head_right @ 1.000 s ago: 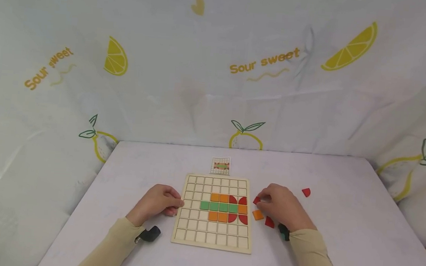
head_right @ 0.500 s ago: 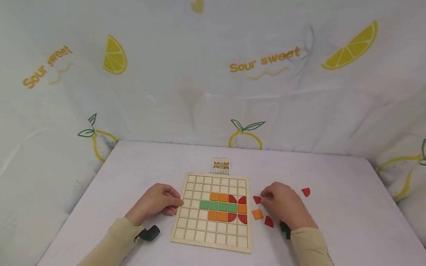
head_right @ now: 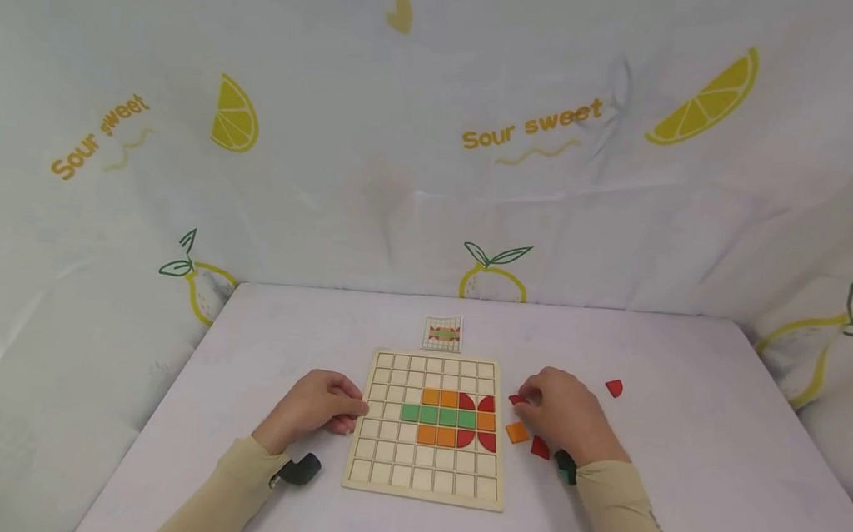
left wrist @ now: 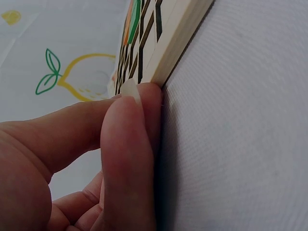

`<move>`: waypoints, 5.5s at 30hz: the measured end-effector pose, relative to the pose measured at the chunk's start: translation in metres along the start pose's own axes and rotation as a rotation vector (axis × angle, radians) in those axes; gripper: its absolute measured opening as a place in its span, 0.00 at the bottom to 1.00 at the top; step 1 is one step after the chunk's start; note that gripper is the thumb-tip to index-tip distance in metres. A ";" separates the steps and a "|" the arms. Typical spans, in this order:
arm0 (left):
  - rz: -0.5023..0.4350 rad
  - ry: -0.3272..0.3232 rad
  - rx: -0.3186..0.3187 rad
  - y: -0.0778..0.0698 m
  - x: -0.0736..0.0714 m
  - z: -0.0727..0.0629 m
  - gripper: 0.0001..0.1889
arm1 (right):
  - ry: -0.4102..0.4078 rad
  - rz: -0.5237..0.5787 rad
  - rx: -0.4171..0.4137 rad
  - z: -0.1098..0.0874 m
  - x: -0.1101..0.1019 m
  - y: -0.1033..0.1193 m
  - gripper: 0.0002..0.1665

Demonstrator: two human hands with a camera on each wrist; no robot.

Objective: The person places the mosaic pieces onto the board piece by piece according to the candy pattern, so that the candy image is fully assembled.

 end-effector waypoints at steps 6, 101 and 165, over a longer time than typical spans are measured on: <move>0.000 0.001 0.001 -0.001 0.000 0.000 0.13 | -0.003 0.003 0.018 -0.001 -0.004 -0.003 0.16; -0.015 0.004 -0.010 0.001 0.000 0.003 0.12 | 0.002 0.079 -0.301 0.018 0.050 0.144 0.05; 0.026 -0.005 -0.019 -0.002 0.002 -0.007 0.13 | -0.032 -0.081 -0.159 -0.079 -0.041 -0.039 0.12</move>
Point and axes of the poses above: each hand's wrist, its own z-axis towards the middle knuckle, its own x-axis out of the palm, y = z × x, the point moved 8 cm from there along z, towards the middle knuckle, and after that the axes turned 13 degrees about -y, right-handed, at the moved point
